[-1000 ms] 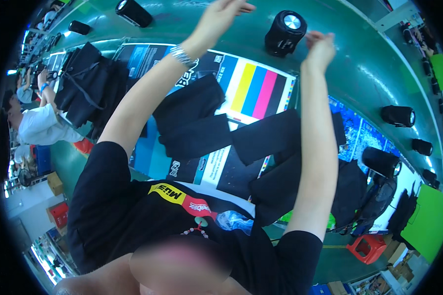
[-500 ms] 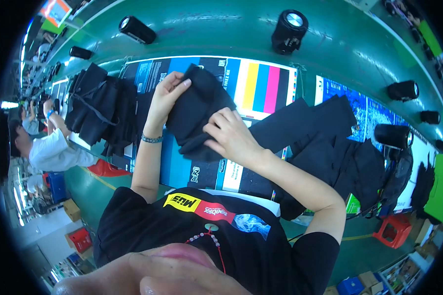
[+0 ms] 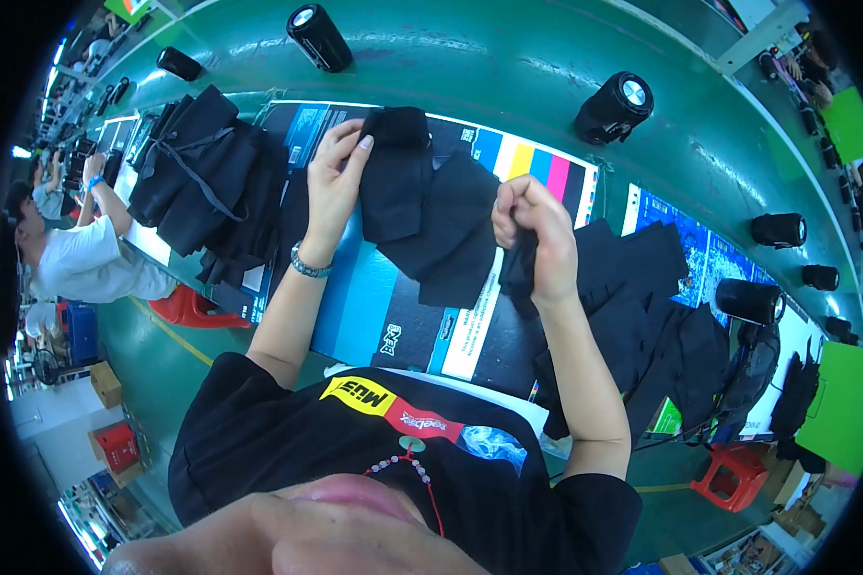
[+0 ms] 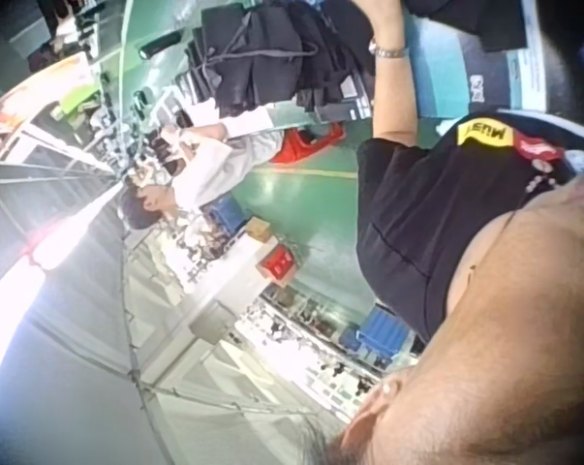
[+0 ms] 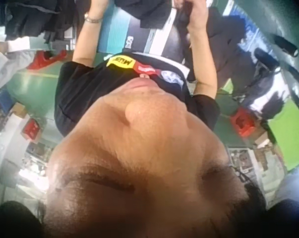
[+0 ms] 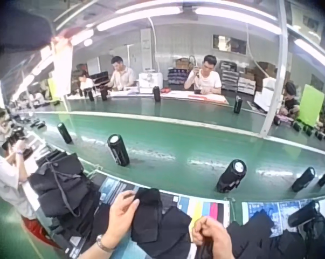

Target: The person picks up pieces of black fabric and wraps them around cylindrical objects by hand on a long work table.

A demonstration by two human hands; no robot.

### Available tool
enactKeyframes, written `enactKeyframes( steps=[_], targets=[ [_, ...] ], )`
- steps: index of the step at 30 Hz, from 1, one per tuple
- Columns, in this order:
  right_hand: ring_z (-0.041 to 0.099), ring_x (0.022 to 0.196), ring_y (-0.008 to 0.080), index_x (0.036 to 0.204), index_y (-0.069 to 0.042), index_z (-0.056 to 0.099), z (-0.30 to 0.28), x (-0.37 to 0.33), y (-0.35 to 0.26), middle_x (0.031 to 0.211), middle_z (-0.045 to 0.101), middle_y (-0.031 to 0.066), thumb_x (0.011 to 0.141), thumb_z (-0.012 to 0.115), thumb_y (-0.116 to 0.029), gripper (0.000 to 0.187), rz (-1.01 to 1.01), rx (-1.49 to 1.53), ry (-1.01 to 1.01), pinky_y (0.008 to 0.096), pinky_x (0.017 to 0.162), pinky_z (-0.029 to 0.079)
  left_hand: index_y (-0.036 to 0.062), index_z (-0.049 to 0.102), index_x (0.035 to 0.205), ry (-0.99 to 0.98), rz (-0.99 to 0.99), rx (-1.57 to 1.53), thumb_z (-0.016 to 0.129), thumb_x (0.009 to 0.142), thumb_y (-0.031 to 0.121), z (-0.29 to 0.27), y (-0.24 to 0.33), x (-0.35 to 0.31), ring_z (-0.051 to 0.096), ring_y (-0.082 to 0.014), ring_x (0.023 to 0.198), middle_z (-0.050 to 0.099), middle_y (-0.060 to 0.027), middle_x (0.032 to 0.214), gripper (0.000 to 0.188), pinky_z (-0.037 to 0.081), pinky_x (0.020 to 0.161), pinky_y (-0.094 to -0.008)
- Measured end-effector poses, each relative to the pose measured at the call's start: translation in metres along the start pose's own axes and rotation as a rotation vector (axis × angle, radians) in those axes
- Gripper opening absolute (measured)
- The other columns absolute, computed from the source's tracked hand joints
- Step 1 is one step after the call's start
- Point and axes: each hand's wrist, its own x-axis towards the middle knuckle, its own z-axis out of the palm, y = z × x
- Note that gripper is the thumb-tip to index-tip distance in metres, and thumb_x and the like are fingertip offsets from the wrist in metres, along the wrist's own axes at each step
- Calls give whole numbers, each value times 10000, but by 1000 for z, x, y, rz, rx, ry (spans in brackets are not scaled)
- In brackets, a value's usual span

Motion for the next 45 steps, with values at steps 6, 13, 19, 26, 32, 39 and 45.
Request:
enactKeyframes(
  steps=[6,13,19,26,32,39,45],
  targets=[
    [503,599,61,913,-22,612,32,13,8,732,603,16,878,676,-233,223,118,-303,190,197,548,368,-43,649,980,-78,-486,-683,650,869,17,-2,12,-6,581,-66,913,639,-55,999,126,467,799,-205],
    [534,644,60,1000,-28,613,38,21,31,757,622,10,874,664,-123,165,26,-402,151,203,576,384,-42,590,1124,-310,-513,-1050,620,894,59,5,44,-14,606,-127,911,603,-92,1080,254,486,824,-229],
    [424,568,18,945,-70,571,32,18,36,776,544,-24,890,620,-89,76,45,72,86,184,484,292,-11,543,1217,-266,-403,-697,630,899,103,18,25,-20,558,-93,952,583,-67,1106,349,470,831,-229],
    [501,674,55,901,-53,583,28,5,11,887,552,10,797,673,-31,139,42,-81,-136,194,563,361,2,568,1221,-310,-458,-741,514,974,200,13,38,-14,523,-144,1146,603,-97,1168,321,397,980,-275],
    [586,891,147,845,-28,647,50,5,-31,911,626,48,735,723,-12,134,-179,-409,-534,276,826,439,-52,509,1244,-423,-149,-927,430,992,202,1,64,1,464,-296,1271,530,-221,1289,366,303,1112,-413],
    [598,853,143,877,0,661,66,10,-41,889,646,60,734,693,85,170,-397,-575,-311,250,763,445,-10,570,1005,-698,-178,-901,586,918,159,-23,79,-2,534,-145,969,558,-81,1053,190,426,881,-276],
    [585,809,103,955,-9,646,80,22,-29,884,635,24,752,730,-11,219,-306,-760,-153,231,764,440,-5,579,863,-743,-271,-782,590,925,211,-52,54,8,507,-91,861,569,-27,910,225,403,783,-232]
  ],
)
